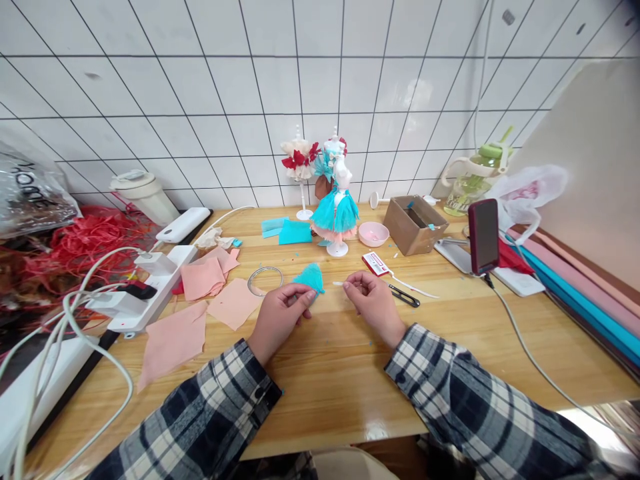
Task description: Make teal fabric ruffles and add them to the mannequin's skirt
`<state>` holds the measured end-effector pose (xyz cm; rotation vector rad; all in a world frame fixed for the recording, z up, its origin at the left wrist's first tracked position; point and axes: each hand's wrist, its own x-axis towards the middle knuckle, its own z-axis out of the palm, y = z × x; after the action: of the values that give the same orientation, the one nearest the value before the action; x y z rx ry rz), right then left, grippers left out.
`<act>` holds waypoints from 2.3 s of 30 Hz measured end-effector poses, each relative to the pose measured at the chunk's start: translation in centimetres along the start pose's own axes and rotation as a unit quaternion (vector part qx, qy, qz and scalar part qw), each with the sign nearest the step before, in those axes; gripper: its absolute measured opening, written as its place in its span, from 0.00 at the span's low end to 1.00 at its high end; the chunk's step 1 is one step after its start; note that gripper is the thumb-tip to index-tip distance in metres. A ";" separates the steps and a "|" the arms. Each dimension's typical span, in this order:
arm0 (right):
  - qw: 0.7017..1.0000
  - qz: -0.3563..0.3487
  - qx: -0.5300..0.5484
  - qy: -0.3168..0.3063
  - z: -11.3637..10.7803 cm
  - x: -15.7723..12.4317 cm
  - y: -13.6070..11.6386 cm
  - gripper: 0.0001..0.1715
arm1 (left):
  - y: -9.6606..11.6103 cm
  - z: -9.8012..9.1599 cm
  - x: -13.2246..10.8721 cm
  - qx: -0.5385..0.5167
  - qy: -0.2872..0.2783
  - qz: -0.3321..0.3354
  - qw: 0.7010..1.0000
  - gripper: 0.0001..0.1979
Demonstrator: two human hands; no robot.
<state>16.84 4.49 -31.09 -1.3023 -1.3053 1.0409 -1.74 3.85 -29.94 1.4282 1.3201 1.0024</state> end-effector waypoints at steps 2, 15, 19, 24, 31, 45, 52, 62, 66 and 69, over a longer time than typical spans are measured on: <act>0.992 -0.071 -0.106 0.008 -0.1 -0.2 -0.1 0.06 | -0.1 0.3 -0.2 0.053 -0.025 0.041 0.997 0.12; 0.934 -0.238 -0.256 -0.075 0.2 -1.5 0.1 0.09 | -0.4 0.2 -0.6 0.306 -0.026 0.239 0.921 0.11; 0.942 -0.234 -0.226 -0.086 0.3 -1.5 0.1 0.09 | -0.6 0.2 -0.6 0.325 -0.015 0.245 0.913 0.11; 0.948 -0.231 -0.197 -0.095 0.7 -1.9 0.0 0.10 | -0.5 0.2 -0.9 0.328 0.023 0.250 0.911 0.09; 0.945 -0.242 -0.202 -0.085 0.8 -2.1 -0.1 0.09 | -0.4 0.6 -1.0 0.296 0.039 0.245 0.923 0.07; 0.927 -0.271 -0.249 -0.068 0.4 -2.0 0.3 0.08 | -0.2 0.8 -1.0 0.203 0.009 0.153 0.967 0.10; 0.928 -0.267 -0.252 -0.064 0.4 -2.0 0.2 0.08 | 0.5 1.1 -1.0 0.081 -0.030 0.064 0.994 0.10; 0.926 -0.271 -0.254 -0.066 0.3 -1.9 0.3 0.08 | 0.3 0.9 -0.9 0.073 -0.035 0.049 0.996 0.10; 0.928 -0.268 -0.250 -0.067 0.4 -2.0 0.4 0.08 | 0.2 0.9 -0.9 0.097 -0.025 0.061 0.993 0.10; 0.930 -0.264 -0.248 -0.068 0.5 -2.0 0.3 0.08 | 0.2 1.0 -1.0 0.139 -0.007 0.085 0.987 0.09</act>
<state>16.32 2.54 -31.57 -1.1349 -1.9761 0.4361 -0.83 2.79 -29.98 1.7802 1.3863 0.9400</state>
